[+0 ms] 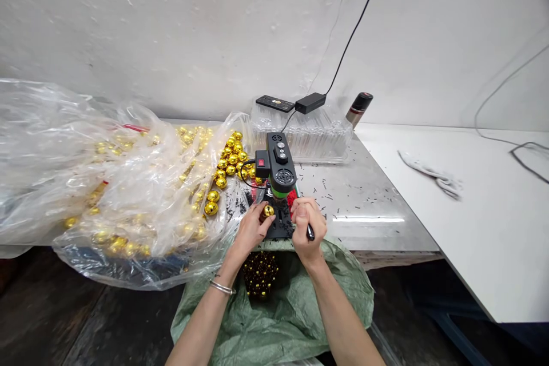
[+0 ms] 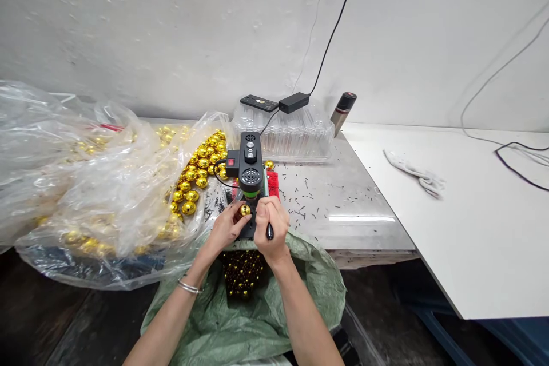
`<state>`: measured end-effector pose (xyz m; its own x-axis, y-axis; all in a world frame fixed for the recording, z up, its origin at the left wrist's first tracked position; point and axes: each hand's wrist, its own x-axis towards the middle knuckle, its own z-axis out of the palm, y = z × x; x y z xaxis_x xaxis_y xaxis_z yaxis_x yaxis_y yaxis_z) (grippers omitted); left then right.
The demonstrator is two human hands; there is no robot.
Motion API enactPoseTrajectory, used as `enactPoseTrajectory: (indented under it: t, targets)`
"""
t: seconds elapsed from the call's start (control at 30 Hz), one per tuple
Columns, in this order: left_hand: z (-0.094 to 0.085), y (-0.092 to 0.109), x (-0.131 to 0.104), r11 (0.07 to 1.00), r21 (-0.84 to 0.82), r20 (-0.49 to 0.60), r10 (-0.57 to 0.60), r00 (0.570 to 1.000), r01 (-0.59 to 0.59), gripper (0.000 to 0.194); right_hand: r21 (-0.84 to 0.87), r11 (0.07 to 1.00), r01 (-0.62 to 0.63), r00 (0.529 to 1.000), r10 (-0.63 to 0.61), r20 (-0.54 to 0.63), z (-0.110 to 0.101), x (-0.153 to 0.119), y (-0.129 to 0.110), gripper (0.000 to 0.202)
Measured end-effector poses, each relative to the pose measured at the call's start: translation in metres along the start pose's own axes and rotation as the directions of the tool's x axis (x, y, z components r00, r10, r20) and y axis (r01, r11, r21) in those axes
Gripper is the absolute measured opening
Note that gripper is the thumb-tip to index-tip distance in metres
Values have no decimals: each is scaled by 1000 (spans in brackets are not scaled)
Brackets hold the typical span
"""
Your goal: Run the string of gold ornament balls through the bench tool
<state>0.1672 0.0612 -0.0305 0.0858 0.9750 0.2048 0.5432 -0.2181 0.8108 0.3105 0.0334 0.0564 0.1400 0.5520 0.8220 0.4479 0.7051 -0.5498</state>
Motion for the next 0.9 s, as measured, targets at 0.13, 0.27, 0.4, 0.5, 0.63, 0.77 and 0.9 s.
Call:
enactPoseTrajectory:
  t: [0.13,0.27,0.4,0.5,0.63,0.77,0.9]
  targets:
    - [0,0,5,985,137,76,91,993,-101,34,-1,1000,12,1000,-12,8,0,1,0,31]
    - [-1,-1,9,970,189,155,127,980,-155,31,7,1000,19,1000,-19,3,0,2,0,31]
    - [-2,1,7,962,225,140,123,982,-153,30,16,1000,26,1000,-26,6,0,2,0,30]
    - [-4,6,8,953,271,159,91,983,-132,29,21,1000,23,1000,-23,11,0,1,-1,30]
    - [-9,13,16,936,324,244,57,968,-137,28,5,1000,21,1000,-21,16,-1,2,-2,30]
    - [-5,9,20,942,303,240,70,968,-143,28,-11,1000,13,1000,-13,27,-2,1,-2,30]
    - [10,-3,10,957,245,84,140,987,-157,38,3,1000,16,1000,-17,24,-2,-1,-1,30]
